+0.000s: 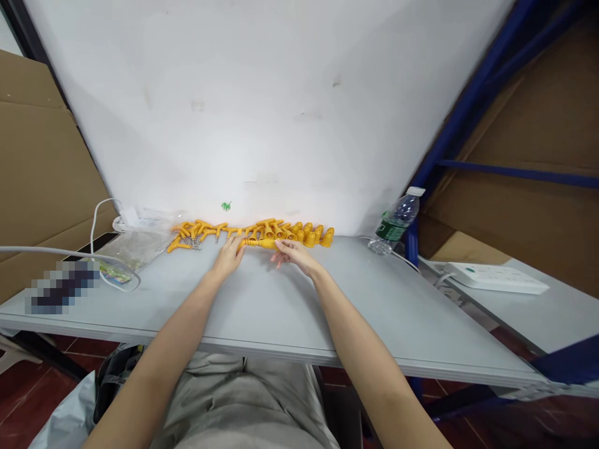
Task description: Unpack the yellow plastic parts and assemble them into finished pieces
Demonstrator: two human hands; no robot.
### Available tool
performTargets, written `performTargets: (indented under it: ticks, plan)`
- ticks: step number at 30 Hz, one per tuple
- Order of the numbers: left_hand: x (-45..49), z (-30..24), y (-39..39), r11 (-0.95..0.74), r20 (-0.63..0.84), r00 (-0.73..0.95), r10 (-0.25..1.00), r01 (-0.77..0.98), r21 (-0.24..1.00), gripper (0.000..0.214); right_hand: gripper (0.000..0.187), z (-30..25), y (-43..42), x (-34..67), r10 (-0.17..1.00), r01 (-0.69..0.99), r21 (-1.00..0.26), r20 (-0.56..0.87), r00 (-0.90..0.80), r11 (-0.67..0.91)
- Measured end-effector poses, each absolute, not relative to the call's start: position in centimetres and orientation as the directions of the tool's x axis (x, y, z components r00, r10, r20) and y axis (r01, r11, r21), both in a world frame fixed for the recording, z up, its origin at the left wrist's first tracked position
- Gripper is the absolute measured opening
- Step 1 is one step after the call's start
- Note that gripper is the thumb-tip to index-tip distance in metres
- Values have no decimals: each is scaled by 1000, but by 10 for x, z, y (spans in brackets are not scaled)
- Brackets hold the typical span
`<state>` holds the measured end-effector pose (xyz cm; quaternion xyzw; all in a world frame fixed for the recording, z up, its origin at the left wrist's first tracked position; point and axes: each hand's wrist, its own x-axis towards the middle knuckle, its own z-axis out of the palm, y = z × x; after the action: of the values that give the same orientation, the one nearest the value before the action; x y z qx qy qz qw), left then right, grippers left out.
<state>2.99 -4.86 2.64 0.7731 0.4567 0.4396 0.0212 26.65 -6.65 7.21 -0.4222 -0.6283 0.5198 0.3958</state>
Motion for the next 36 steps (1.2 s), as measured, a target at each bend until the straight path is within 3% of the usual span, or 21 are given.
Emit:
performTargets:
  ticks: [12, 16, 19, 25, 31, 36]
  plan:
    - [34, 33, -55, -588, 683, 202, 702, 705, 397, 29, 64, 67, -64, 249, 993, 128, -992, -2, -119, 13]
    - [33, 32, -53, -568, 669, 177, 722, 704, 426, 29, 69, 71, -66, 254, 979, 155, -988, -58, -198, -27]
    - [32, 31, -52, -554, 663, 155, 733, 702, 448, 30, 57, 74, -66, 263, 959, 107, -994, 3, -285, 35]
    - [31, 31, -52, -581, 677, 178, 714, 690, 431, 30, 57, 68, -61, 265, 941, 73, -978, 166, -295, 196]
    - [34, 32, -55, -602, 696, 194, 691, 688, 405, 29, 56, 66, -62, 255, 962, 48, -981, 174, -210, 187]
    - [35, 31, -53, -592, 669, 180, 721, 662, 460, 30, 56, 67, -64, 250, 976, 84, -985, 136, -170, 152]
